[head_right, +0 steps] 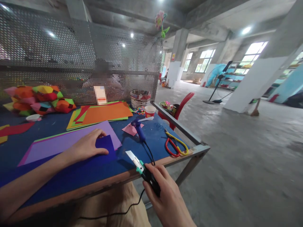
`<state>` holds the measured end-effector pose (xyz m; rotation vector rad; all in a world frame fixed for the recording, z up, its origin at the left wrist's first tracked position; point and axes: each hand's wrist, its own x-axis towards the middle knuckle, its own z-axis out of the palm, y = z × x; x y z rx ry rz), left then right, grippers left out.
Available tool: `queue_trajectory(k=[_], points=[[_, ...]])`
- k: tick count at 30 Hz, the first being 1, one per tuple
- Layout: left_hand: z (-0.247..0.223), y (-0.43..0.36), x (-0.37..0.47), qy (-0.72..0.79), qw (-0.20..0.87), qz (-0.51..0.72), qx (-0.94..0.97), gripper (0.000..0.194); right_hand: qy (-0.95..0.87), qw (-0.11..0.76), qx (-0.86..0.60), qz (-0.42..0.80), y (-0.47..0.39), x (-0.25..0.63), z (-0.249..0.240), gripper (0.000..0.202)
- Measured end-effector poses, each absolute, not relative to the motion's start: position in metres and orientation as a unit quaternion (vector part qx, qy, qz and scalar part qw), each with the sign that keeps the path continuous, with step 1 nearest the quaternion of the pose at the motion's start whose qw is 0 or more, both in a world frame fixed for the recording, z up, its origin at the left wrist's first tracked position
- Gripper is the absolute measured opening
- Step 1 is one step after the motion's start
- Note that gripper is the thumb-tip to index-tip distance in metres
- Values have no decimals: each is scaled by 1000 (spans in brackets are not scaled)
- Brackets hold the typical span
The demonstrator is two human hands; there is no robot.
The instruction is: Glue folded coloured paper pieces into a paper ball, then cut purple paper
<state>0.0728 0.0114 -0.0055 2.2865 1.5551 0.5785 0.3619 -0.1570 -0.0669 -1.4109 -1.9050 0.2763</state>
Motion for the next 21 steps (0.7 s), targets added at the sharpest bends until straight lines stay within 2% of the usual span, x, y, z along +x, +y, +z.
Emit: queue_trajectory(k=[4, 9, 16, 21], points=[[-3, 8, 74, 522, 194, 266, 787, 27, -740, 370, -552, 106, -157, 361, -65, 37], [2, 8, 74, 495, 337, 248, 762, 29, -735, 376, -554, 105, -155, 361, -66, 38], [-7, -8, 81, 457, 223, 292, 810, 25, -737, 380, -551, 92, -153, 351, -60, 35], [-11, -10, 76, 433, 231, 263, 831, 30, -741, 363, -556, 98, -151, 341, -49, 34]])
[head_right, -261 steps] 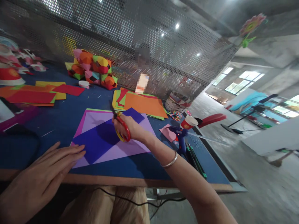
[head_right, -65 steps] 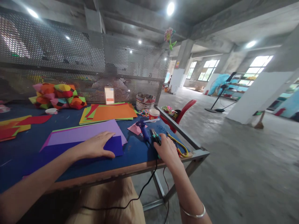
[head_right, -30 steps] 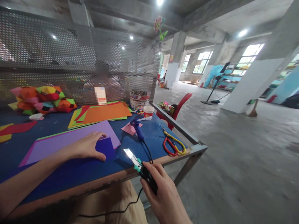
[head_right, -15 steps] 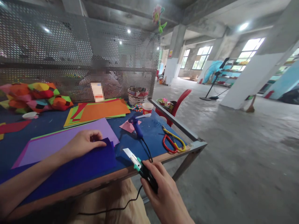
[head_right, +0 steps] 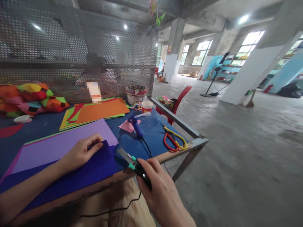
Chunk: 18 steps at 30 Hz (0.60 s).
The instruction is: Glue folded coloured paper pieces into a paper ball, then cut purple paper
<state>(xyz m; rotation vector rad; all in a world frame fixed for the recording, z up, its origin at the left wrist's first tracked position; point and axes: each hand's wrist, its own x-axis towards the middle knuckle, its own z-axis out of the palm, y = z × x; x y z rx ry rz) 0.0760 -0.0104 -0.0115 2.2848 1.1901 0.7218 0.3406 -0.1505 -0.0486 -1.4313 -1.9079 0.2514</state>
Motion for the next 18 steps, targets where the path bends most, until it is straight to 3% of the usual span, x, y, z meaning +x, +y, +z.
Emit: queue_trajectory(k=[5, 13, 18], points=[[-16, -7, 73, 425, 239, 234, 842, 28, -749, 344, -558, 95, -152, 338, -49, 35], [-7, -13, 83, 468, 265, 124, 834, 52, -750, 340, -559, 98, -153, 341, -53, 36], [-1, -14, 82, 514, 232, 99, 820, 48, -748, 340, -561, 99, -155, 341, -52, 35]])
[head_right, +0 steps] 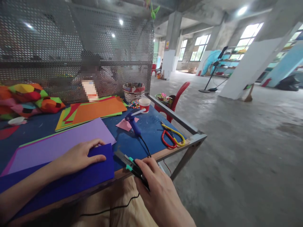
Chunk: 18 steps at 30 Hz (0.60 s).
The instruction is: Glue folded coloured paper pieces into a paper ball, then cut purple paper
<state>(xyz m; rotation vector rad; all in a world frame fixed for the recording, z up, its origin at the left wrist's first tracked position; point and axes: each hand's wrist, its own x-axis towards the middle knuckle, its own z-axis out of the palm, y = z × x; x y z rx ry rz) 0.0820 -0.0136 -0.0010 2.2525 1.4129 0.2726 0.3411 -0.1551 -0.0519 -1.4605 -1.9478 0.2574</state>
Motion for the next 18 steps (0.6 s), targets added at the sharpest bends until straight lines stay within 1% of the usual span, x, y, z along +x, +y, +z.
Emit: queue_trajectory(k=[2, 5, 11, 13, 15, 17, 18], points=[[0, -14, 80, 505, 232, 112, 824, 42, -749, 335, -563, 95, -155, 341, -51, 35], [1, -12, 77, 477, 268, 125, 827, 37, -751, 326, -568, 82, -154, 339, -47, 36], [20, -8, 69, 411, 318, 150, 841, 41, -750, 330, -565, 96, -154, 335, -40, 36], [29, -9, 66, 400, 352, 140, 834, 44, -737, 349, -568, 114, -154, 334, -40, 36], [37, -12, 65, 407, 371, 121, 826, 46, -705, 389, -575, 143, -153, 332, -40, 37], [42, -15, 64, 416, 369, 100, 826, 45, -656, 443, -576, 206, -150, 330, -38, 39], [44, -17, 65, 423, 348, 104, 830, 44, -627, 467, -567, 259, -148, 328, -37, 41]])
